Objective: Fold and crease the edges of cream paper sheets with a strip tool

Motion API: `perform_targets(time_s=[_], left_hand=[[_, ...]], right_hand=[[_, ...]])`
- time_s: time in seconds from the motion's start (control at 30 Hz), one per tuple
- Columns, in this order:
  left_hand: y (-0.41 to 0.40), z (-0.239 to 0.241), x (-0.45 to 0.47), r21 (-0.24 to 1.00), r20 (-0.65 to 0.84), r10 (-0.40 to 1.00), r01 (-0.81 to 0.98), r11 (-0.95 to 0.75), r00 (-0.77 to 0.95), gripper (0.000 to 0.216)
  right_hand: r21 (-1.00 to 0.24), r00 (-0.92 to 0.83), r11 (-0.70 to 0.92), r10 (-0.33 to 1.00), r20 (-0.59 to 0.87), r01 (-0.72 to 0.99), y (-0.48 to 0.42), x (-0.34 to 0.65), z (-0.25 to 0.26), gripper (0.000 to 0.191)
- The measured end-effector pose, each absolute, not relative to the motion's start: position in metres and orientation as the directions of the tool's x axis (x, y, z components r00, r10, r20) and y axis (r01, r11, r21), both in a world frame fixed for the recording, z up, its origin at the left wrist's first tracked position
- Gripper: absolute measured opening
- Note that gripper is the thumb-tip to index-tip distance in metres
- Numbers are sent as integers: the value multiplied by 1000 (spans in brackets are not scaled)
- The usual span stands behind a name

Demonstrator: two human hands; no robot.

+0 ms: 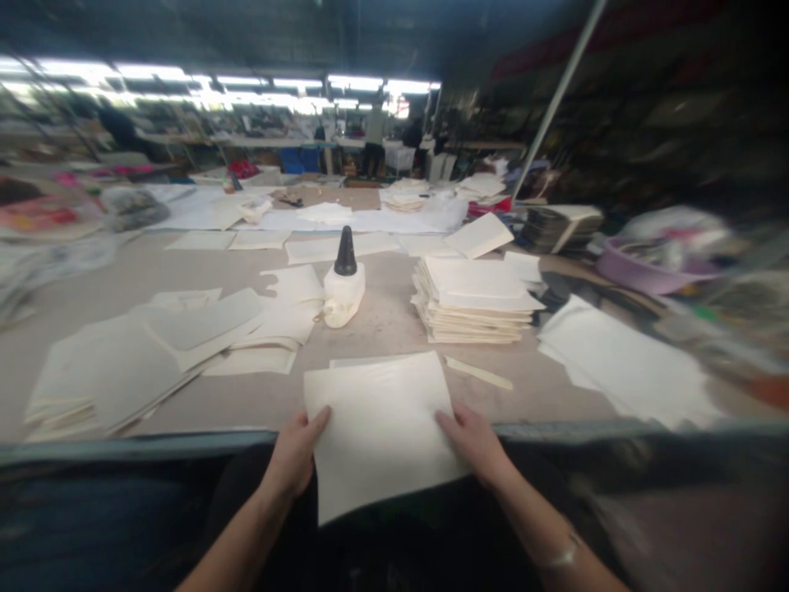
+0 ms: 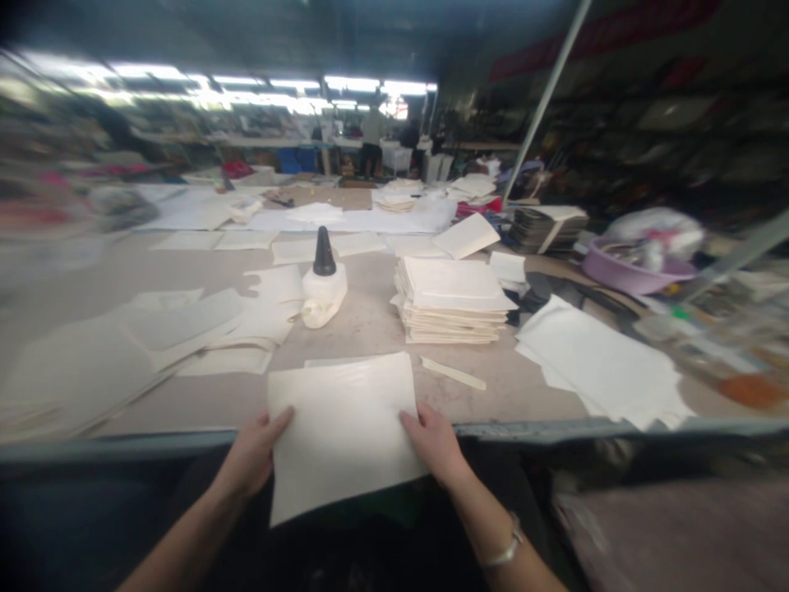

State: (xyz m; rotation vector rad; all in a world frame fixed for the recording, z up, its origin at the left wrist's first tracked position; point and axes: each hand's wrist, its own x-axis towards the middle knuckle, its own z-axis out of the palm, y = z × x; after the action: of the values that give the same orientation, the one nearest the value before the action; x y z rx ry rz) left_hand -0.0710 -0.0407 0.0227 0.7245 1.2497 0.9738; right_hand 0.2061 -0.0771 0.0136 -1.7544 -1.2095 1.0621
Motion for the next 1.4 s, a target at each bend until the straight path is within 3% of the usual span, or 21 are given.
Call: perform_targets(time_s=[0.07,0.17,0.3,0.57,0.73,1.0,1.27,1.4], left_hand=[[-17,19,-71,940,-341,940,35,341,4,49],[14,12,-69,915,-293,956,291,280,1,41],[42,-2,-67,868,-309,950,417,269,30,32],[58,-22,-74,693,-254,967,701,168,19,25],[55,-17,-73,625,-187,982,772,119,0,20],[51,-17,-65,701,-249,968,692,172,11,42],[51,-15,-60,505,-172,985,856,111,-26,28],[45,-10,-60,476,-122,992,876,75,-19,29]], right_hand=[[-822,210,-267,961,-183,504,-54,214,10,33],[-696,222,-288,957,-186,658,-33,217,0,32],[-565,218,-296,955,-203,770,-24,215,-13,27],[-506,240,-321,946,-219,800,-17,217,-23,21],[-467,261,-332,942,-213,819,-19,217,-16,25],[-514,306,-395,918,-252,761,-19,221,-13,31],[-389,321,-364,931,-174,846,-23,214,-20,33],[-323,324,-349,937,-129,880,-23,210,-19,33]])
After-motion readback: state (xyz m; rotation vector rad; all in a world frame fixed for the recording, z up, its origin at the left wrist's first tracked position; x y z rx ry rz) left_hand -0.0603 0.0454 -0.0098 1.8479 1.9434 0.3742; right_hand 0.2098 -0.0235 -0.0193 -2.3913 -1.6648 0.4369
